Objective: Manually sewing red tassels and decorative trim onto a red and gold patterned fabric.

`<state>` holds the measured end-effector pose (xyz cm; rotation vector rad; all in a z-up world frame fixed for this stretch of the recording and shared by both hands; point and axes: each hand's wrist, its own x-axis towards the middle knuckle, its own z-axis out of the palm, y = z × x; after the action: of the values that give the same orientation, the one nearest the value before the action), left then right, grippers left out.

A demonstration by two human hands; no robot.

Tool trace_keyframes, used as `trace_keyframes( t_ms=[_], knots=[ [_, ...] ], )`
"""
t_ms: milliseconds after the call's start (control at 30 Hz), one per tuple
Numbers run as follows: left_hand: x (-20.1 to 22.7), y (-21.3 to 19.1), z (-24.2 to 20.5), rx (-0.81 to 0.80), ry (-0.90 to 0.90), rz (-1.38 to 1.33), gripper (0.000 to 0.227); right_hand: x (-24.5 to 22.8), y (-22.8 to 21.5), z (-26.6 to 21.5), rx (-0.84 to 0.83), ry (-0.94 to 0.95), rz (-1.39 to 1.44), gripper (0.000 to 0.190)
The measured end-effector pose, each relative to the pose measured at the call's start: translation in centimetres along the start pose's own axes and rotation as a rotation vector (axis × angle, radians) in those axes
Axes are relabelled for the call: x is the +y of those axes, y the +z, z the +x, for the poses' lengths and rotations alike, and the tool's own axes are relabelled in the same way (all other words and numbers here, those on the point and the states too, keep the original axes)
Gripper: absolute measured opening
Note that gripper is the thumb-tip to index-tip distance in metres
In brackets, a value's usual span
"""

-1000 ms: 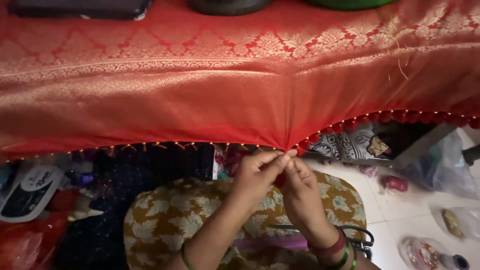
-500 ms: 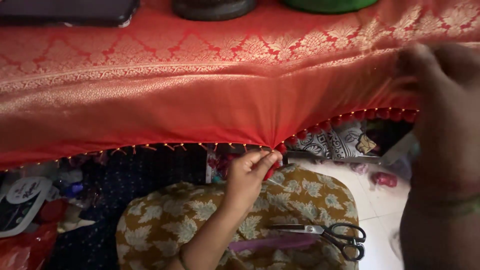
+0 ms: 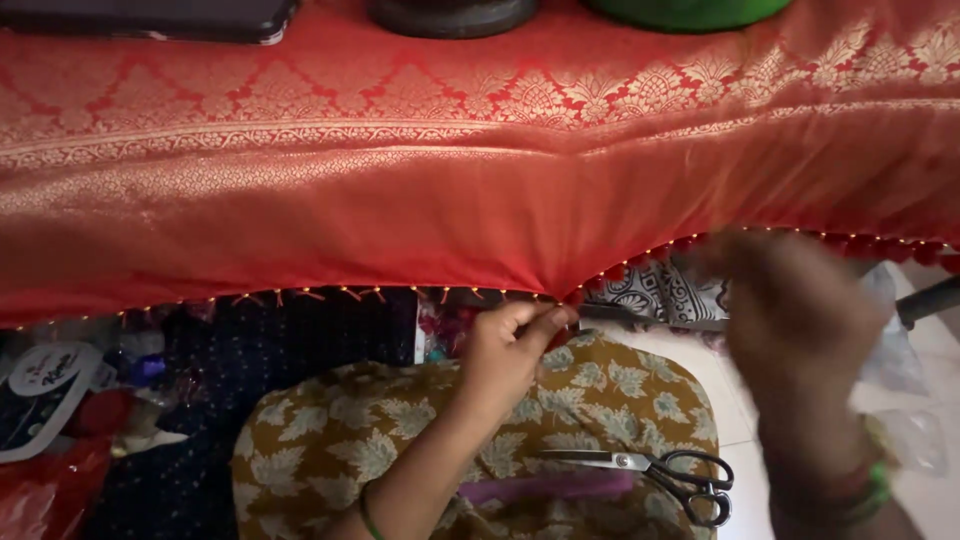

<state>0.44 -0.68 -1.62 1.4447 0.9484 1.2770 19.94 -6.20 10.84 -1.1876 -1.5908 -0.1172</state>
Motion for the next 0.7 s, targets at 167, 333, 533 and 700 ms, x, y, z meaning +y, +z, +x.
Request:
trace_keyframes(
  t_ms=[167,333,533,700],
  knots=[
    [1.9,0.0,-0.2,-0.187,-0.482,-0.203,0.021,-2.2,3.1,-7.0,-0.328,-0.124,-0.250,0.022],
    [-1.9,-0.3,0.4,-0.215,-0.473,-0.641,0.023,3.2,1.5,-10.5,-0.635,0.408,0.188,0.017],
    [-2.4,-1.5,0.9,-0.188,-0.482,-0.803,0.025,11.5,-6.8,-11.0,-0.015,0.463,1.580,0.010],
    [-0.5,-1.1,0.5,-0.159,-0.511,-0.830,0.022,9.9,-5.8,-9.9,0.263,0.523,1.548,0.012]
  ],
)
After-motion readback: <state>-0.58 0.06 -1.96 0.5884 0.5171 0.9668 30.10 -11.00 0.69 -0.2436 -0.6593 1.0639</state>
